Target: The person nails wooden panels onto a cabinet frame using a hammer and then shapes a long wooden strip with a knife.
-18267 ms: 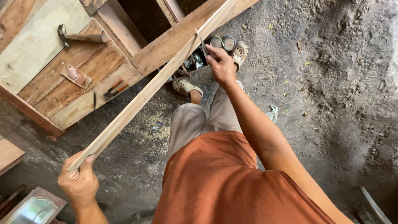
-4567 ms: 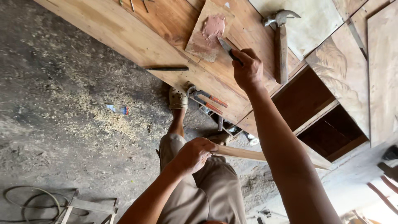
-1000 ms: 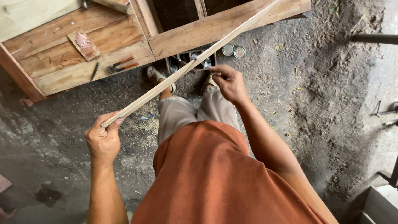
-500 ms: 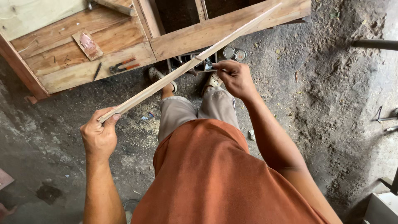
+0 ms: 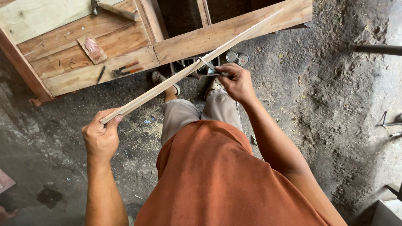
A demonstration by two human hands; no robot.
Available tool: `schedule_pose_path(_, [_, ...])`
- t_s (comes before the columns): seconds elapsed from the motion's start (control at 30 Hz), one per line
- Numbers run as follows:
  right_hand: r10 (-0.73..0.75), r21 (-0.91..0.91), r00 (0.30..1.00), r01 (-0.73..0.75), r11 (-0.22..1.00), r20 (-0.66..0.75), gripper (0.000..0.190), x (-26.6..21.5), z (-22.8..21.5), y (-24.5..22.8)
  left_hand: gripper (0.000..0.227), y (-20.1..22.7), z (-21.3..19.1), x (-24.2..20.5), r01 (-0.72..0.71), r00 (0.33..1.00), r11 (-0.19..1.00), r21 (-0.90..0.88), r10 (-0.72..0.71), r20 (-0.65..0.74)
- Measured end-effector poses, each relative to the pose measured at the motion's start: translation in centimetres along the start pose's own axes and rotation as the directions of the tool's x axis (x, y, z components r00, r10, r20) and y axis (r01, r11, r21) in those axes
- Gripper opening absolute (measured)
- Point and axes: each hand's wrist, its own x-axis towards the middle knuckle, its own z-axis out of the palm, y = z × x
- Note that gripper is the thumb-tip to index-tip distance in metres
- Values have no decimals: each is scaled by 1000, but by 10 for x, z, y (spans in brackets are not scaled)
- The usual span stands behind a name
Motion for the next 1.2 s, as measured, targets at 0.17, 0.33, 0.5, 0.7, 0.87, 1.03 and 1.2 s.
schedule_pose_path(0.17, [-27, 12, 999, 27, 1000, 19, 27, -2, -6, -5, 15, -2, 0, -1, -8, 1000, 1000, -28, 8, -1])
schedule_pose_path(0.33, [-64, -144, 998, 65, 987, 14, 27, 5, -15, -15, 15, 1, -3, 1, -9, 1000, 1000, -21, 9, 8])
schedule_pose_path(0.5, [-145, -80, 986, 151, 985, 84, 26, 5, -17, -19, 15, 6, -2, 4, -46, 999, 999, -27, 46, 1])
schedule_pose_path(0.7, [24, -114, 1000, -24, 993, -4, 29, 0, -9, -16, 14, 6, -4, 2, -35, 999, 999, -27, 35, 4])
schedule_pose_path(0.87, [-184, -103, 983, 186, 977, 27, 26, 2, -14, -19, 14, 6, 0, 8, -13, 1000, 1000, -15, 13, 8])
schedule_pose_path(1.03, [42, -168, 999, -37, 985, 27, 25, 5, -15, -26, 15, 6, -5, 3, -23, 1000, 999, -37, 23, 8])
schedule_pose_path(1.2, [-125, -113, 986, 137, 984, 109, 26, 8, -18, -26, 15, 8, -3, 9, -41, 999, 999, -20, 42, 11])
